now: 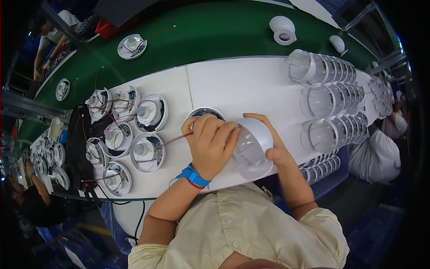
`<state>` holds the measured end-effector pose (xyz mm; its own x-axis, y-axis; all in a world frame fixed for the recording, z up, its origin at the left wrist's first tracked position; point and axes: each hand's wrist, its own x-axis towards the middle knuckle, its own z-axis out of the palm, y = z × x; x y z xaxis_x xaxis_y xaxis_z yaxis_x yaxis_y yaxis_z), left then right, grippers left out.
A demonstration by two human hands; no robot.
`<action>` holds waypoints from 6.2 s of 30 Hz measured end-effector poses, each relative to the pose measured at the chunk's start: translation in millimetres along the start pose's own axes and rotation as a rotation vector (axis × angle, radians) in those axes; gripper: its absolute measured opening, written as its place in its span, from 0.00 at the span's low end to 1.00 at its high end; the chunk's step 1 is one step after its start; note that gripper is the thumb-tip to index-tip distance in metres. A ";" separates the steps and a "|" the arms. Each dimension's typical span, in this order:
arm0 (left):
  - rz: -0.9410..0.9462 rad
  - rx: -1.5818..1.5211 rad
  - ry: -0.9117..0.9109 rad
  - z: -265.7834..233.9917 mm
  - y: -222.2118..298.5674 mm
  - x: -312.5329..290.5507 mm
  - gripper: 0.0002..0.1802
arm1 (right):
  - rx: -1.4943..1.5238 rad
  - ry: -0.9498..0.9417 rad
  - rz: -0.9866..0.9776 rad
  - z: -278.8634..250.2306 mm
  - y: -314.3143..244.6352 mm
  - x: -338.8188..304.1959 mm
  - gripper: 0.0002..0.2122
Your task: Assembling plastic domes and metal components at a factory workbench.
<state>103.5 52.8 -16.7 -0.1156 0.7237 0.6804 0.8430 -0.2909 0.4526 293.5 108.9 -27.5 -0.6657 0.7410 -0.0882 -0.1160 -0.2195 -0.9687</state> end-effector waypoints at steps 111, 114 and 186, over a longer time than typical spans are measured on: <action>-0.508 -1.305 -1.028 -39.7 -8.4 -101.2 0.28 | -0.166 0.897 -0.272 -215.8 -28.4 274.5 0.25; -0.562 -1.329 -0.873 -53.9 -12.5 -126.8 0.28 | -0.147 0.908 -0.287 -238.1 -24.9 320.9 0.35; -0.115 -0.679 -0.277 16.6 30.5 3.0 0.20 | -1.017 0.349 -0.264 -58.2 -35.9 -80.6 0.44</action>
<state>137.6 56.5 -10.4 0.0285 0.8781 0.4777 0.3126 -0.4617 0.8301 394.2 94.0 0.8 -0.4459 0.8614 0.2433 0.5426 0.4763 -0.6918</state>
